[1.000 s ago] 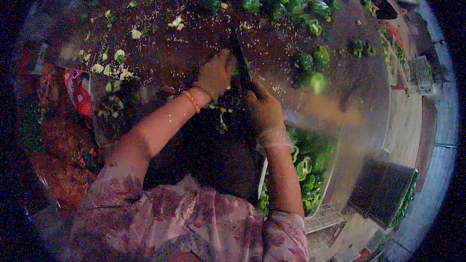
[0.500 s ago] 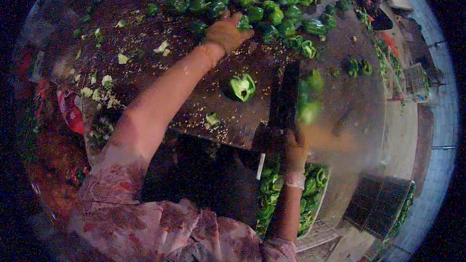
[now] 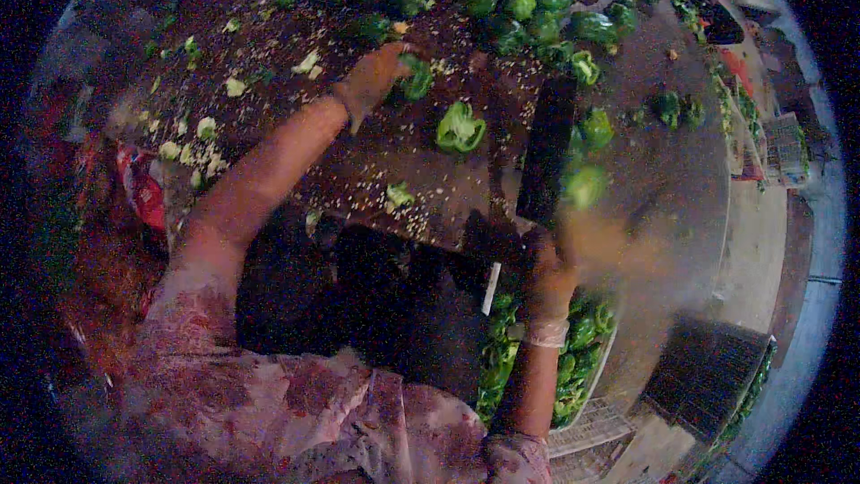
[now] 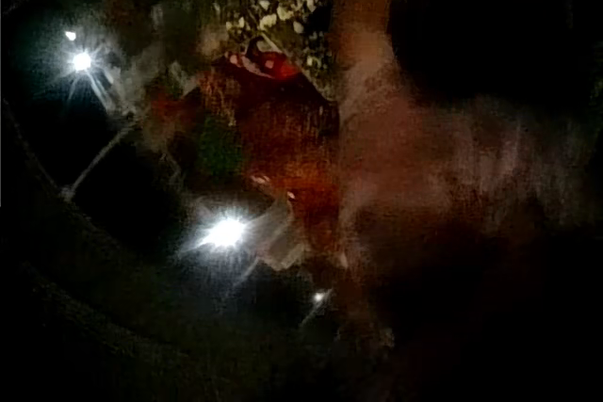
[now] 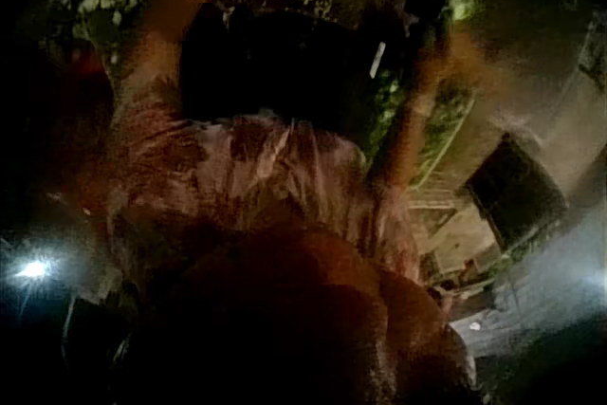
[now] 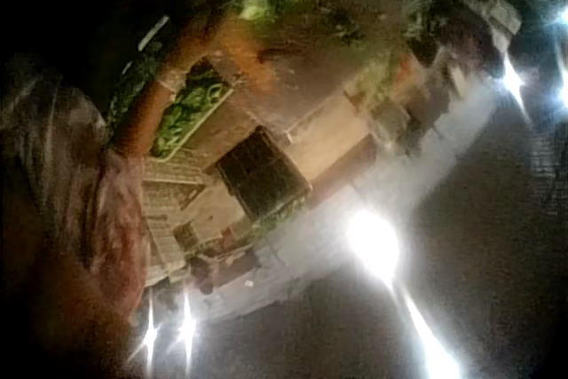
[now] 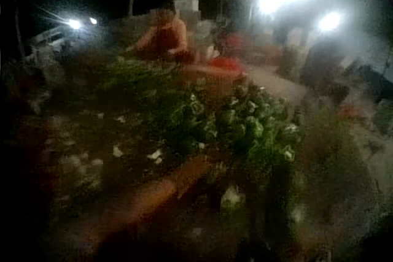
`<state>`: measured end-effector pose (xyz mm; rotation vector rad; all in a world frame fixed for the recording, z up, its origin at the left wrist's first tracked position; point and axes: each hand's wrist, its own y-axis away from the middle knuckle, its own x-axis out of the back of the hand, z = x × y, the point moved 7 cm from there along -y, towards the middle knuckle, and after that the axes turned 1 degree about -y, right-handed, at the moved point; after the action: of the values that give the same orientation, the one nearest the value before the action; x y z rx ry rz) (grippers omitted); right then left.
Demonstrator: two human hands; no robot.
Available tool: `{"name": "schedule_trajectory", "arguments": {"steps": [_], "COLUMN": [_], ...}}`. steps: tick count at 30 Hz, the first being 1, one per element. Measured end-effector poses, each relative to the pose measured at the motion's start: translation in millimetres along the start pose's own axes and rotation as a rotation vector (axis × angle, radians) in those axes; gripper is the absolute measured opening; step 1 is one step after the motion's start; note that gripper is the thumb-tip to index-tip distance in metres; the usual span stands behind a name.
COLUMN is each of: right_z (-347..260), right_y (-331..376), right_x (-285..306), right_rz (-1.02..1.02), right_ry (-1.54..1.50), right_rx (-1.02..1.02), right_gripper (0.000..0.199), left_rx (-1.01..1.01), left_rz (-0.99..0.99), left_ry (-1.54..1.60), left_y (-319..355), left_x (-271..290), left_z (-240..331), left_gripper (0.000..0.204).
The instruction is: The person sits on the floor and uses a knife to chop green bell peppers on a wooden board. The chopped pieces are placed into a white plastic container.
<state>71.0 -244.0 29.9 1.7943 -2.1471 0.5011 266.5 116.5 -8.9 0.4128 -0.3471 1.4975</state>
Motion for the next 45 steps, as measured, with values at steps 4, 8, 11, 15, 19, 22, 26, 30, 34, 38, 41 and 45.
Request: {"name": "schedule_trajectory", "arguments": {"steps": [4,8,11,15,19,22,26,30,34,38,41,45], "right_z": [-57.0,-62.3,-82.5,-87.8,-87.6,-85.7,-85.9,-82.2,-83.7,-39.1,3.9,43.7], "right_y": [17.3,31.3,31.3,29.2,26.3,28.1,25.2,17.5,-16.0,-55.8,-77.7,-88.4], "right_x": [-25.3,-63.8,-91.5,-105.5,-106.2,-108.1,-107.8,-114.3,-145.1,-180.0,-182.9,-131.4], "right_rz": [-0.055,-0.310,-0.374,-0.400,-0.347,-0.383,-0.391,-0.438,-0.465,-0.528,-0.494,-0.376], "right_ry": [-0.022,-0.383,-0.360,-0.318,-0.156,-0.164,-0.032,-0.061,0.031,0.037,-0.005,-0.108], "right_rx": [0.095,-0.292,-0.172,-0.231,-0.129,-0.188,0.014,-0.209,-0.236,-0.059,-0.228,-0.169], "right_gripper": [0.028,0.043,0.043,0.039,0.032,0.039,0.042,0.043,0.044,0.043,0.045,0.049], "left_rx": [0.082,0.144,0.113,0.083,0.122,0.090,0.122,0.084,-0.056,-0.147,-0.452,-0.085], "left_rz": [-0.032,-0.022,0.027,0.057,0.001,0.029,0.031,0.067,0.194,0.080,0.108,-0.211], "left_ry": [-0.484,-0.630,-0.619,-0.647,-0.568,-0.604,-0.644,-0.628,-0.626,-0.640,-0.199,0.235], "left_y": [75.1,92.5,83.9,85.4,86.3,81.8,77.0,76.8,81.4,82.4,80.0,57.7], "left_x": [16.6,27.3,19.1,10.5,13.9,11.8,7.2,6.0,1.5,0.5,14.3,15.3], "left_z": [-5.0,3.3,-5.4,8.5,20.5,16.2,8.3,6.1,3.0,-6.6,-9.0,11.2], "left_gripper": [0.057,0.060,0.060,0.056,0.054,0.054,0.057,0.057,0.057,0.060,0.057,0.053]}}
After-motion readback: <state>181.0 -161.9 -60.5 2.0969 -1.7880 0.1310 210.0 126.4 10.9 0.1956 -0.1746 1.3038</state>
